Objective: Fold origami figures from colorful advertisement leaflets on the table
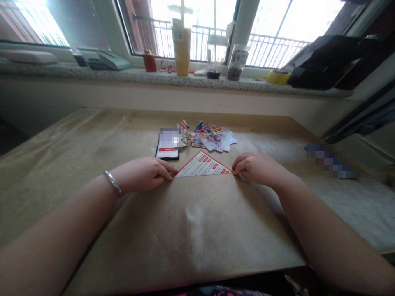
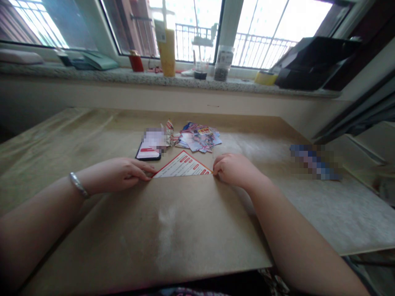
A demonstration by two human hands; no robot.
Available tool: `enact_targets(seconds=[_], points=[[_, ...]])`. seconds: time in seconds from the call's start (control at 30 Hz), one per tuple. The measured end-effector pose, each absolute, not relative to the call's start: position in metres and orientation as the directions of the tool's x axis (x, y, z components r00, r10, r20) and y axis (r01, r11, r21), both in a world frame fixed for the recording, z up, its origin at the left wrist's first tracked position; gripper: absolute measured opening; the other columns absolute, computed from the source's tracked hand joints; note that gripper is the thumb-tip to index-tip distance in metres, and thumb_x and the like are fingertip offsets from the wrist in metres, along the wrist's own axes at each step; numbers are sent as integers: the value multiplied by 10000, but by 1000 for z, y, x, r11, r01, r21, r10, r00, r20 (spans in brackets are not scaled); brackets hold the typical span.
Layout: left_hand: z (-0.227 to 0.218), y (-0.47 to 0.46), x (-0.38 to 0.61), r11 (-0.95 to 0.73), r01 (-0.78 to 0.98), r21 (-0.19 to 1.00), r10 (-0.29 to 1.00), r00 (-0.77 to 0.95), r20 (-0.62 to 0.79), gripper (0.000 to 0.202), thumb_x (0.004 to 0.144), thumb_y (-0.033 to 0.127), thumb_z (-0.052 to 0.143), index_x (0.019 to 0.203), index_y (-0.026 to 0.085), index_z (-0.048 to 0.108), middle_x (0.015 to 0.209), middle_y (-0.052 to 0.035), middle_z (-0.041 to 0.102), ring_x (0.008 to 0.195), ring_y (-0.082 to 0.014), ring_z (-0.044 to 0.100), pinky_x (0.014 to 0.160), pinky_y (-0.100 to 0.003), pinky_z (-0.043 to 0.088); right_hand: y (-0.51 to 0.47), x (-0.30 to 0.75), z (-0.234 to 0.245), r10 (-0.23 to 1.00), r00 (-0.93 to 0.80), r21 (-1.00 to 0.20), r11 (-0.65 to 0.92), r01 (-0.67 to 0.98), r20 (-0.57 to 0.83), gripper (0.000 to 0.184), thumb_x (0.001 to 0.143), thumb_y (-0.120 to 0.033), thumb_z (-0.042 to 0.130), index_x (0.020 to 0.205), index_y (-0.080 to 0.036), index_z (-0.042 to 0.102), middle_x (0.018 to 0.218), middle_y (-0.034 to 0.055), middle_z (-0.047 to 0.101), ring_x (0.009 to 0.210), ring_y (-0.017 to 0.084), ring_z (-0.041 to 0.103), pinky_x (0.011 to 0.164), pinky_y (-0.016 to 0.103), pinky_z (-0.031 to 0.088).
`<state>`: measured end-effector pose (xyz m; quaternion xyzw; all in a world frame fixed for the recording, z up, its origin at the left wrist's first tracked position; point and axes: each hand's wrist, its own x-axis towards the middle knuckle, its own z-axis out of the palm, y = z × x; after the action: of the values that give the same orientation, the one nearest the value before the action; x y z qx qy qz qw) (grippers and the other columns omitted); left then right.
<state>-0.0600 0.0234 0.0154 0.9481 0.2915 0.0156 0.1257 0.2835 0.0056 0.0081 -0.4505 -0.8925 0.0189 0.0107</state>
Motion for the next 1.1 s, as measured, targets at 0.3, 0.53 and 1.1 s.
enact_targets(seconds=[0.3,0.53,1.1], points=[[14,21,-58,-800,573,179,575,817,-45,369,757,89,432,896,261,728,1148,51,657,1000,-140,627,908,-250,484,5,285,8,828,-561,-28,560,828,-9,350,720,-63,466,746,-268,749,956,-43,719,827,155,651,715,262,471],[12,8,-40,-741,671,29,672,740,22,237,792,145,417,763,188,649,896,-35,664,812,-159,615,732,-257,498,3,277,10,892,-451,28,451,892,-8,292,738,-97,458,716,-237,714,917,-8,715,801,166,638,642,262,437],[-12,12,-33,-735,675,62,676,725,130,411,909,301,430,1301,184,458,1171,-84,585,1050,-223,511,921,-365,435,8,259,-21,849,-498,-210,527,823,179,293,826,-340,552,1059,-191,651,1078,96,624,1026,243,542,896,377,442]])
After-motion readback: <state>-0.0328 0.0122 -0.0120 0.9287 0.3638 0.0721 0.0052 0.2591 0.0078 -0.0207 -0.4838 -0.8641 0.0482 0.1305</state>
